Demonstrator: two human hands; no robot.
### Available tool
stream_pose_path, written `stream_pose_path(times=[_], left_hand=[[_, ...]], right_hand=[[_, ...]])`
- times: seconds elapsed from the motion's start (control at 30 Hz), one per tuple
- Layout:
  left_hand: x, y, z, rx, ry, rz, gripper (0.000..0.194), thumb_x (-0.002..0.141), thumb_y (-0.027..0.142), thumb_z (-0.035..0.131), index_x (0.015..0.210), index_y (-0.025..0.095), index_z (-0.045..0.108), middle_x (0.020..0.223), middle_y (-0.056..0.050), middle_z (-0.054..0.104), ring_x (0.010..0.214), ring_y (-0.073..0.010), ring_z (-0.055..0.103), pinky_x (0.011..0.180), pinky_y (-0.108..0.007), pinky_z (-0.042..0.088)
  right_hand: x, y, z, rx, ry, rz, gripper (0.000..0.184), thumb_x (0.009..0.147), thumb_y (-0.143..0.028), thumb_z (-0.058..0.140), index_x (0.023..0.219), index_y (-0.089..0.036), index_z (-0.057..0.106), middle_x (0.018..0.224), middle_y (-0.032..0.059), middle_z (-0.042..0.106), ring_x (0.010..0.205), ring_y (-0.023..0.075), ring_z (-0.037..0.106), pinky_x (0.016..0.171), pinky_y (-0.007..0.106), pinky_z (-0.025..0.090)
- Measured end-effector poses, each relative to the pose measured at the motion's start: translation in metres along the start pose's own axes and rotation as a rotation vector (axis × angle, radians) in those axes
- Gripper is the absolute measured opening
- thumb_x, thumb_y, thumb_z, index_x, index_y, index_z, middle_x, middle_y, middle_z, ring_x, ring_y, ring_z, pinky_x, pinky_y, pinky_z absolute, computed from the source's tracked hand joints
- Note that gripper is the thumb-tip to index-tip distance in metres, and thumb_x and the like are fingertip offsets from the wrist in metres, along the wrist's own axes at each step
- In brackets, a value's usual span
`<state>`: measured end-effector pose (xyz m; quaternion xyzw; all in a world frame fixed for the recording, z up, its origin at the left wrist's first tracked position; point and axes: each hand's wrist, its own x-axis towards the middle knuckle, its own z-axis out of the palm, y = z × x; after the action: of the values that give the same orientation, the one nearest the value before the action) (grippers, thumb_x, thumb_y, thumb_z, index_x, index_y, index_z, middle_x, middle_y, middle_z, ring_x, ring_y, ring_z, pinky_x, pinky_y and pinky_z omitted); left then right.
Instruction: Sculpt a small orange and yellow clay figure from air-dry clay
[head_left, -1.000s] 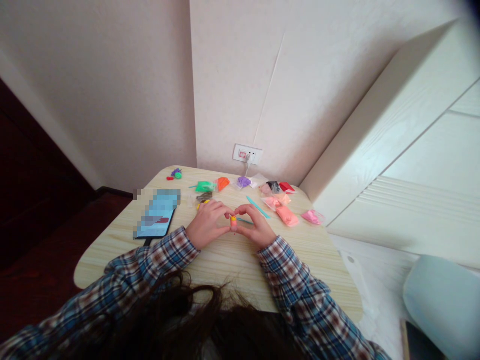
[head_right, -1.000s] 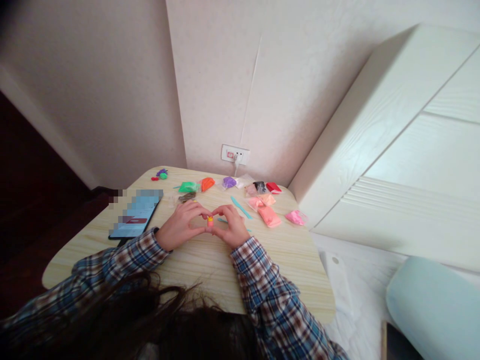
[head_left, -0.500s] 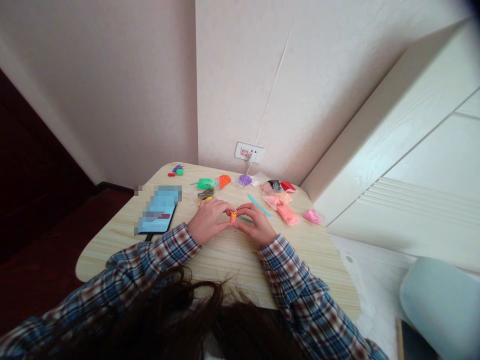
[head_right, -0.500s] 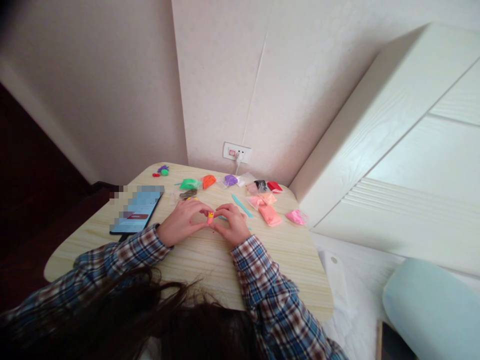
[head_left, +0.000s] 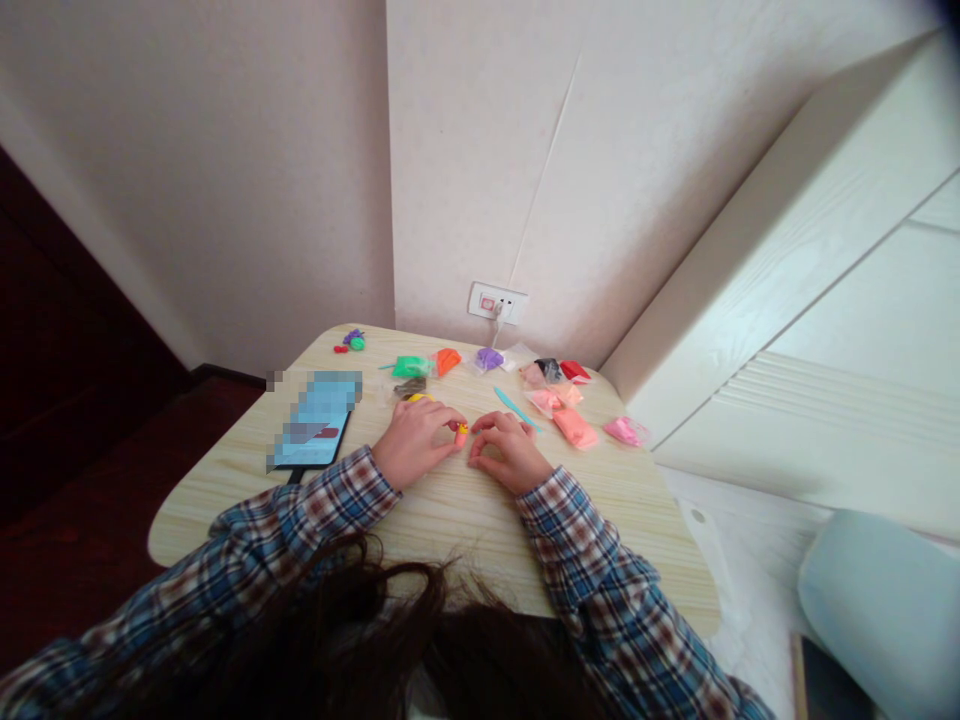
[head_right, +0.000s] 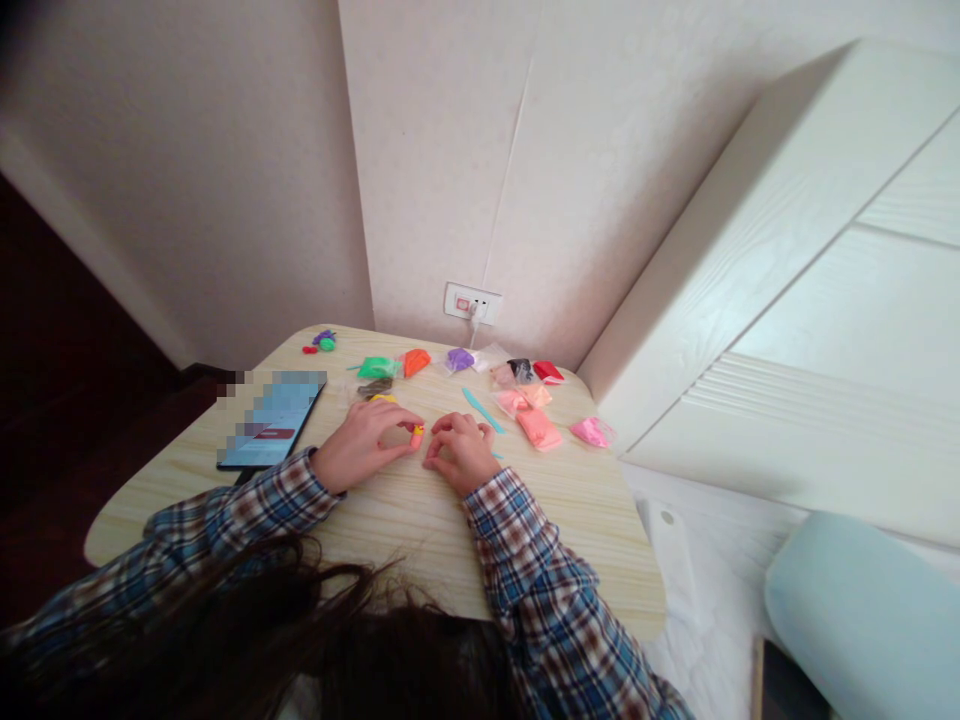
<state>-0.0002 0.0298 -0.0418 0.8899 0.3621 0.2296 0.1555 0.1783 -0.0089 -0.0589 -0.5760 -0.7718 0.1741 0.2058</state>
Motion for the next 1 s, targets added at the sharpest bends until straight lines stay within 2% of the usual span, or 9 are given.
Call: stream_pose_path(times=[0.27, 0.5, 0.67, 0.8, 0.87, 1.0], left_hand=[[0.001, 0.000, 0.000, -0.010, 0.010, 0.015, 0.020, 0.076, 0.024, 0.062, 0.095, 0.020, 0.062, 0.097, -0.004, 0.067, 0.096, -0.0222, 0.056, 0.087, -0.038, 0.036], [0.001, 0.003, -0.002, -0.011, 0.000, -0.008, 0.016, 0.076, 0.023, 0.061, 0.091, 0.020, 0.064, 0.096, -0.003, 0.067, 0.096, -0.0216, 0.056, 0.088, -0.038, 0.035], [0.002, 0.004, -0.003, -0.008, -0.001, -0.009, 0.014, 0.076, 0.023, 0.062, 0.090, 0.020, 0.064, 0.095, -0.003, 0.067, 0.095, -0.0216, 0.057, 0.087, -0.038, 0.036], [0.001, 0.002, -0.001, -0.021, -0.024, 0.030, 0.020, 0.076, 0.024, 0.063, 0.095, 0.018, 0.063, 0.095, -0.004, 0.067, 0.093, -0.0210, 0.057, 0.085, -0.036, 0.037], [0.000, 0.002, 0.002, -0.036, -0.070, 0.090, 0.024, 0.076, 0.027, 0.063, 0.098, 0.017, 0.062, 0.097, -0.005, 0.066, 0.095, -0.0208, 0.056, 0.086, -0.035, 0.037], [-0.002, 0.003, 0.004, -0.033, -0.138, 0.188, 0.025, 0.076, 0.031, 0.064, 0.097, 0.018, 0.062, 0.101, -0.005, 0.065, 0.101, -0.0218, 0.054, 0.090, -0.037, 0.035]], right_hand=[[-0.001, 0.011, 0.000, 0.010, 0.100, -0.014, 0.004, 0.074, -0.024, 0.065, 0.074, -0.020, 0.066, 0.106, 0.0052, 0.057, 0.103, 0.0223, 0.049, 0.085, 0.042, 0.030], [-0.001, 0.002, 0.001, 0.007, -0.008, -0.040, 0.003, 0.072, -0.023, 0.068, 0.073, -0.021, 0.066, 0.107, 0.0039, 0.056, 0.105, 0.0226, 0.047, 0.087, 0.043, 0.027], [0.000, 0.005, 0.005, -0.042, 0.013, -0.099, 0.004, 0.074, -0.023, 0.065, 0.075, -0.020, 0.063, 0.104, 0.0038, 0.058, 0.101, 0.0209, 0.048, 0.084, 0.040, 0.028], [0.000, 0.017, -0.001, -0.103, 0.132, -0.034, 0.003, 0.077, -0.021, 0.058, 0.078, -0.020, 0.061, 0.101, 0.0047, 0.059, 0.098, 0.0206, 0.049, 0.082, 0.039, 0.029], [0.000, 0.026, -0.005, -0.151, 0.242, 0.049, 0.004, 0.077, -0.020, 0.056, 0.076, -0.020, 0.060, 0.100, 0.0043, 0.060, 0.096, 0.0210, 0.050, 0.082, 0.040, 0.030], [0.001, 0.041, -0.009, -0.187, 0.338, 0.146, 0.008, 0.078, -0.021, 0.053, 0.073, -0.020, 0.059, 0.096, 0.0066, 0.058, 0.098, 0.0246, 0.048, 0.079, 0.042, 0.032]])
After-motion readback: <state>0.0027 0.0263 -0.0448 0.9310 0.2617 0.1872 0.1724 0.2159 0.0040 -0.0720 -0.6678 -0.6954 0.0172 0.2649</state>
